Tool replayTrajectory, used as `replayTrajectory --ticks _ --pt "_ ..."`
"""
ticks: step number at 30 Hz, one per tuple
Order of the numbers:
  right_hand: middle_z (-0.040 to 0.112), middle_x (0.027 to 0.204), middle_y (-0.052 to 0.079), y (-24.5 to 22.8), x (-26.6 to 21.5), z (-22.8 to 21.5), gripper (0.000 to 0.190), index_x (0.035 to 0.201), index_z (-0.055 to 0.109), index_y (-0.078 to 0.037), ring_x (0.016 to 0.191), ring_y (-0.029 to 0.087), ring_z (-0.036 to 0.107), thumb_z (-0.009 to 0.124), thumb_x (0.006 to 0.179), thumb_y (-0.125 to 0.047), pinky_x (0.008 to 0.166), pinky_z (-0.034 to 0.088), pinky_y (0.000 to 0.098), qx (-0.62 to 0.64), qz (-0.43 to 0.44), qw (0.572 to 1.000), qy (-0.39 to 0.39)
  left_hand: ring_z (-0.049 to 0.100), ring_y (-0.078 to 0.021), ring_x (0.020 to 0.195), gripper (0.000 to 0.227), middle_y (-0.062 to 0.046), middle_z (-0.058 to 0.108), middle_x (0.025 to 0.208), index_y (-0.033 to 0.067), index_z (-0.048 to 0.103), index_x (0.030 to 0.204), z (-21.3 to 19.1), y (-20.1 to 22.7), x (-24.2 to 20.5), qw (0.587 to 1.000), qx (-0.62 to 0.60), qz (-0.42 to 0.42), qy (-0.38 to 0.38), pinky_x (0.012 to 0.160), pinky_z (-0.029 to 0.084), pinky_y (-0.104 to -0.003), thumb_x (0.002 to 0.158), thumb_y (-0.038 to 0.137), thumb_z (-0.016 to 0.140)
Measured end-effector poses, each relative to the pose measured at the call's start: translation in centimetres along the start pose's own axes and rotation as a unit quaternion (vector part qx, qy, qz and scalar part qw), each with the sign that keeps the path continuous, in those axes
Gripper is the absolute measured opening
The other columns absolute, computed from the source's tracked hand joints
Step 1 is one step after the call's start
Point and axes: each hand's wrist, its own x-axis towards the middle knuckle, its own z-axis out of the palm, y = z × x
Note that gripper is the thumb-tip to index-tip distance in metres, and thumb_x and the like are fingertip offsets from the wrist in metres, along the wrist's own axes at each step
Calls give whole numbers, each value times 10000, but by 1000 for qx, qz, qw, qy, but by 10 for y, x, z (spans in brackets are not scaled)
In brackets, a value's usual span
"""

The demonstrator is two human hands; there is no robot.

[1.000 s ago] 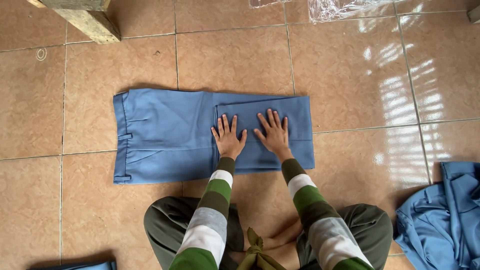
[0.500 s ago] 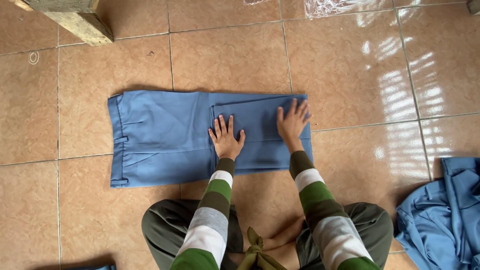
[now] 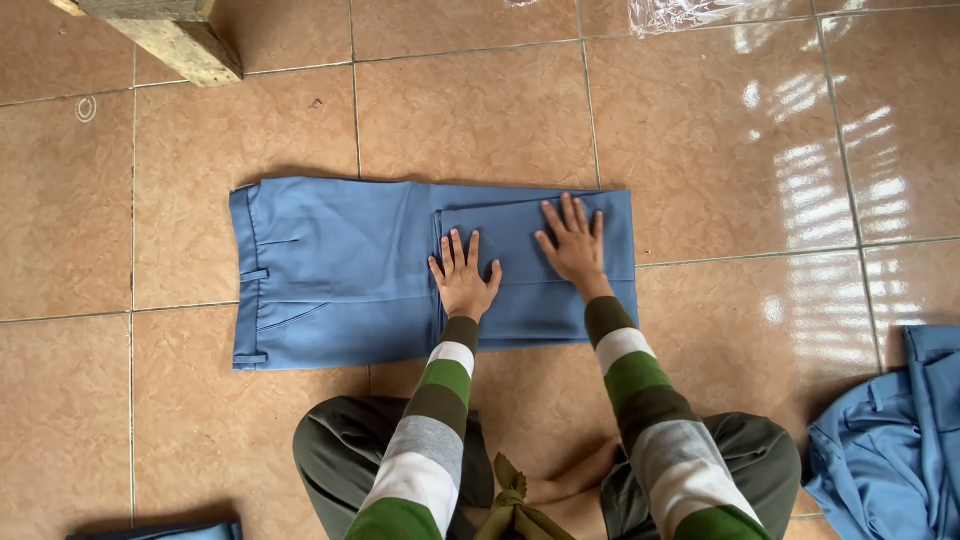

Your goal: The person is sitting on the floor and folding blue trousers into neat rectangles.

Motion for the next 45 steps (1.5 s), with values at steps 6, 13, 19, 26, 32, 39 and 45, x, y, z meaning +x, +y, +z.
replayTrajectory --ticks 6,13,19,26,32,39,45 --pt "53 1721 83 60 -12 -28 750 1640 164 -377 1576 320 26 275 996 -745 1238 20 602 36 130 990 -38 120 -273 1570 725 -69 214 1694 325 369 1580 4 0 0 1000 6 7 20 1184 147 -625 919 614 442" --pt "112 1678 267 56 -27 -4 798 1651 196 -171 1556 423 66 347 1031 -649 1197 10 687 44 198 977 62 78 -288 1577 727 -85 192 1699 314 357 1585 7 2 0 1000 12 4 3 1181 126 -637 925 615 412" --pt "320 1647 167 -27 -78 23 668 1590 369 -277 1527 333 276 438 1005 -592 1194 131 659 -8 -65 991 117 69 -300 1574 736 -99 197 1695 303 352 1588 19 -8 0 1000 7 9 12 1164 132 -660 927 621 423" --pt "252 1690 46 -3 -97 17 576 1588 332 -399 1563 244 192 308 1052 -610 1225 51 627 18 17 999 24 72 -308 1585 800 -147 136 1705 269 241 1629 -39 -69 -9 968 -53 -29 -242 1235 5 -606 977 725 322" --pt "388 1542 180 91 -106 44 571 1549 404 -193 1375 393 386 523 1021 -375 1008 366 695 61 238 964 101 161 -370 1554 851 -201 243 1672 267 304 1613 -40 -140 -46 992 47 -91 -71 1136 18 -750 930 770 374" --pt "756 927 159 205 -76 149 671 1200 705 -60 870 355 747 756 812 -605 593 589 500 201 292 935 -21 95 -451 1543 1162 -289 177 1656 129 236 1619 -54 -112 -49 981 3 -178 -82 1040 69 -826 805 951 336" --pt "676 1163 250 87 -87 22 374 1153 660 -65 973 479 685 707 860 -291 731 574 595 372 258 891 44 31 -477 1541 1331 -304 101 1658 105 145 1624 -51 -92 -49 968 0 -207 -140 1025 78 -847 681 1017 368"
